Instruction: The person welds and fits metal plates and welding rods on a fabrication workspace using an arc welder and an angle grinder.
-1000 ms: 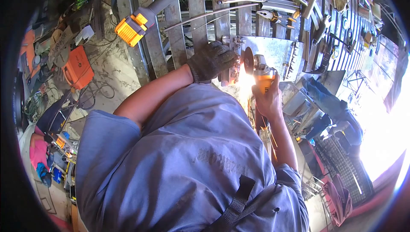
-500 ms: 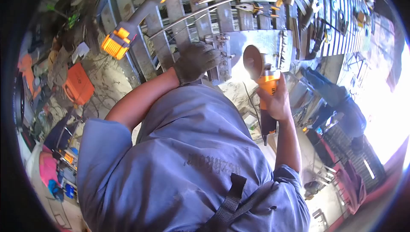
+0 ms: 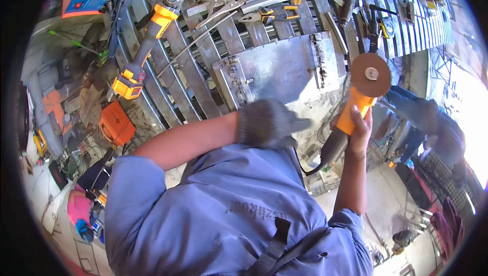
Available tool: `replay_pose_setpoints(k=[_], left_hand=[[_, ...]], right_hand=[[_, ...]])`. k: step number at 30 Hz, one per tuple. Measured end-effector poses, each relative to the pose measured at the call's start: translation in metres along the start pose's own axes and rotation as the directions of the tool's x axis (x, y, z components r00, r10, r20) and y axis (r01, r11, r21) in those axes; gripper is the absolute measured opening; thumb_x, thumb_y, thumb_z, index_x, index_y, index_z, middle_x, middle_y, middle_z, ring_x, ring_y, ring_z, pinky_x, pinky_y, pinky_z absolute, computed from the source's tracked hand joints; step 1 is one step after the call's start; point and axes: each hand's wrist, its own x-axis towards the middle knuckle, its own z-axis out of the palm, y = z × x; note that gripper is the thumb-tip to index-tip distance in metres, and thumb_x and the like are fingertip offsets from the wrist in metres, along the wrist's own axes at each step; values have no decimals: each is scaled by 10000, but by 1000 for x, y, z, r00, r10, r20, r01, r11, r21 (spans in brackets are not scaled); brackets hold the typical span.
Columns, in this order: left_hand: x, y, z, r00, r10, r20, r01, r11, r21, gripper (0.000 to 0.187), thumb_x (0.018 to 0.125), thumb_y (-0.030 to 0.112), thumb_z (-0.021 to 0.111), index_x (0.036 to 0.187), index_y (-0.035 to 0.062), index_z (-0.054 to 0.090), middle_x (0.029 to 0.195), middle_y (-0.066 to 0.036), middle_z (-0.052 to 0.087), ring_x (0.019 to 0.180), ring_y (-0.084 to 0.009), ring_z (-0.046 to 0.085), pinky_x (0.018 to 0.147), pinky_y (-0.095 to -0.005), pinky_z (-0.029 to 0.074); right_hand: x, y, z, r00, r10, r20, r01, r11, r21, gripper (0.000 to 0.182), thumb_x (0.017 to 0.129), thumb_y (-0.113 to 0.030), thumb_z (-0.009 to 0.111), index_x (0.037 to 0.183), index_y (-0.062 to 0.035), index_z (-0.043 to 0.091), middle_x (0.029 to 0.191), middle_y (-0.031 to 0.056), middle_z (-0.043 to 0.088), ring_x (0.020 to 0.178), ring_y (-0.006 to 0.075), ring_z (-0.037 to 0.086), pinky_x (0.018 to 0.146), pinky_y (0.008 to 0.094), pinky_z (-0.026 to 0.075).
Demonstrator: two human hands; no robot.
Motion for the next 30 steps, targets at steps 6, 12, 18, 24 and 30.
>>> replay_pose_setpoints(k=[6, 12, 18, 24, 30], left_hand=[[145, 50, 71, 991, -35, -127, 45, 996, 74, 766, 997, 204, 689, 1670, 12, 376, 946, -192, 774, 770, -403, 790, 638, -538, 604], [222, 75, 84, 985, 26, -168, -8, 994, 106, 770, 964, 283, 747, 1627, 28, 451, 834, -191, 743, 728, -400, 763, 629, -559, 580], [265, 83, 103, 986, 92, -137, -45, 950, 310, 780, 964, 312, 738, 1671, 86, 497, 886, -168, 744, 771, -358, 751, 732, -529, 596], [289, 80, 128, 992, 65, -105, -6, 874, 485, 754, 944, 324, 787, 1628, 107, 557, 990, -165, 760, 895, -359, 763, 828, -525, 592], [266, 84, 72, 990, -136, -22, 134, 909, 396, 772, 966, 402, 808, 1603, 42, 562, 1338, -198, 730, 1216, -403, 714, 1085, -531, 541]], right_hand=[[42, -15, -80, 999, -22, 38, 10, 961, 276, 432, 1130, -317, 644, 1426, -23, 529, 1084, 121, 668, 809, 211, 682, 745, 395, 601], [55, -37, -143, 991, -61, -119, 90, 963, 255, 397, 1051, -336, 713, 1202, 22, 634, 855, 135, 693, 683, 259, 727, 646, 398, 622], [57, -41, -185, 1000, -19, -12, 22, 876, 482, 415, 1047, -347, 715, 1233, 11, 618, 947, 161, 725, 763, 291, 746, 762, 438, 663], [78, -48, -217, 981, 129, 143, -162, 955, 248, 364, 904, -82, 888, 1195, -53, 671, 953, 27, 681, 808, 200, 696, 838, 396, 622], [240, -46, -252, 996, -49, 68, 66, 960, -274, 400, 793, 20, 857, 1178, -18, 756, 994, 65, 767, 816, 196, 718, 731, 381, 584]])
